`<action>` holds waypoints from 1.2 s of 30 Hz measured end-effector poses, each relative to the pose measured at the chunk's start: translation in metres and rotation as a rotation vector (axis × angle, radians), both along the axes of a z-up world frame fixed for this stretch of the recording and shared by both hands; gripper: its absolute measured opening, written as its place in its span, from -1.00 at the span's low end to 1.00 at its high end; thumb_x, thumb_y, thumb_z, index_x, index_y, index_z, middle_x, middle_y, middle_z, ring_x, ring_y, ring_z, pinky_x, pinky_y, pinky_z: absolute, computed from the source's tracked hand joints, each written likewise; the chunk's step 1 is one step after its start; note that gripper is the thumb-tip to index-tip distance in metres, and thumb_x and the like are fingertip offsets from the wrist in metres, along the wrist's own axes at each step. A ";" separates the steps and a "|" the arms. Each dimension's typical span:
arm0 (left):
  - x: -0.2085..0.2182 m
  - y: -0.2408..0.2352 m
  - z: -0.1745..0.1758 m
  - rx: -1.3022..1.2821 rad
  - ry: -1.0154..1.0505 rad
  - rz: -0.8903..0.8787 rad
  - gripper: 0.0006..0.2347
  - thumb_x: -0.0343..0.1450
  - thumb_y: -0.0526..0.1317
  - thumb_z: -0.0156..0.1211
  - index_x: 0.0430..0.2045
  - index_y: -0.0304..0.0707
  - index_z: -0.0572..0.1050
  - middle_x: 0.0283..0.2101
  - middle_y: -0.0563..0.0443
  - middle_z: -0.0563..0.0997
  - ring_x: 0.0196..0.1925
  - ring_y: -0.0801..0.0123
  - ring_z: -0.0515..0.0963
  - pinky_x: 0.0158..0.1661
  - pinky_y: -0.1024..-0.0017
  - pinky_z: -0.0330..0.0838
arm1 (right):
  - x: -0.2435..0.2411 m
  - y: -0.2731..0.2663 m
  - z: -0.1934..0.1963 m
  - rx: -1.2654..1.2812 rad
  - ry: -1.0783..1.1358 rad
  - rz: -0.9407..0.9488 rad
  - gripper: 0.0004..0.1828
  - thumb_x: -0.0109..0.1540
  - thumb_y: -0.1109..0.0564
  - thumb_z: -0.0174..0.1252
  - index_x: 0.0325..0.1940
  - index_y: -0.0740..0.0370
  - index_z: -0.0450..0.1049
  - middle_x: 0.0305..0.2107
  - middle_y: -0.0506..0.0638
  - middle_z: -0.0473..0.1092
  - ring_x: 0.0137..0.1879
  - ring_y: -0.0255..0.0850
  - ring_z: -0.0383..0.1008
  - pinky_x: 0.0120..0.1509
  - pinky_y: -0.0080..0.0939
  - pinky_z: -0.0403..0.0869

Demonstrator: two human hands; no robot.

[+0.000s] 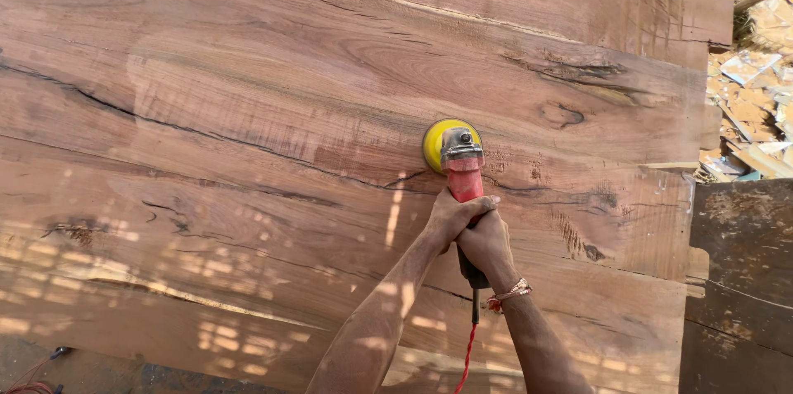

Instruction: The person uses a handheld electric sander to smooth the surface of a large wooden plank. They move the tool across the wood in various directions to even out the surface.

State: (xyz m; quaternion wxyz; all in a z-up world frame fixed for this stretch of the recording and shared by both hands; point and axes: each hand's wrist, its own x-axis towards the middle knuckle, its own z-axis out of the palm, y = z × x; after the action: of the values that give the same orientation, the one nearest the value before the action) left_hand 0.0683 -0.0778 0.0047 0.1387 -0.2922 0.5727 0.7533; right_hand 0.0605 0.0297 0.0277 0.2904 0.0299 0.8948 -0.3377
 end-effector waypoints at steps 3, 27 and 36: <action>-0.014 0.039 -0.002 -0.003 0.001 -0.084 -0.63 0.18 -0.01 0.48 -0.43 -0.34 0.54 -0.39 -0.03 0.65 -0.38 0.41 0.65 -0.34 0.38 0.57 | -0.007 0.040 -0.010 -0.010 0.052 -0.057 -0.49 -0.01 -0.01 0.37 -0.09 0.34 0.51 -0.36 0.21 0.59 -0.16 0.04 0.67 -0.09 0.02 0.57; -0.080 0.367 -0.045 -0.107 -0.007 -0.672 -0.54 0.13 0.06 0.52 -0.33 -0.33 0.57 -0.31 -0.07 0.66 -0.29 0.38 0.66 -0.25 0.38 0.55 | -0.011 0.355 -0.053 -0.167 0.141 -0.712 -0.65 0.04 0.07 0.32 -0.23 0.39 0.51 -0.46 0.11 0.53 -0.34 -0.12 0.58 -0.31 -0.07 0.50; -0.032 0.282 -0.028 0.036 0.123 -0.225 -0.64 0.22 -0.09 0.50 -0.28 -0.33 0.52 -0.32 0.05 0.59 -0.33 0.51 0.56 -0.29 0.44 0.52 | 0.005 0.274 -0.024 -0.149 0.020 -0.387 -0.67 0.05 0.04 0.24 -0.29 0.38 0.50 -0.53 0.26 0.56 -0.32 0.05 0.67 -0.22 0.00 0.57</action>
State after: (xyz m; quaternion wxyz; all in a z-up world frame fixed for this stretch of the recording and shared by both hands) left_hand 0.0368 0.2038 -0.0233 0.1924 -0.1767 0.5957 0.7595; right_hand 0.0651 0.3037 0.0032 0.2128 0.1765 0.8477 -0.4528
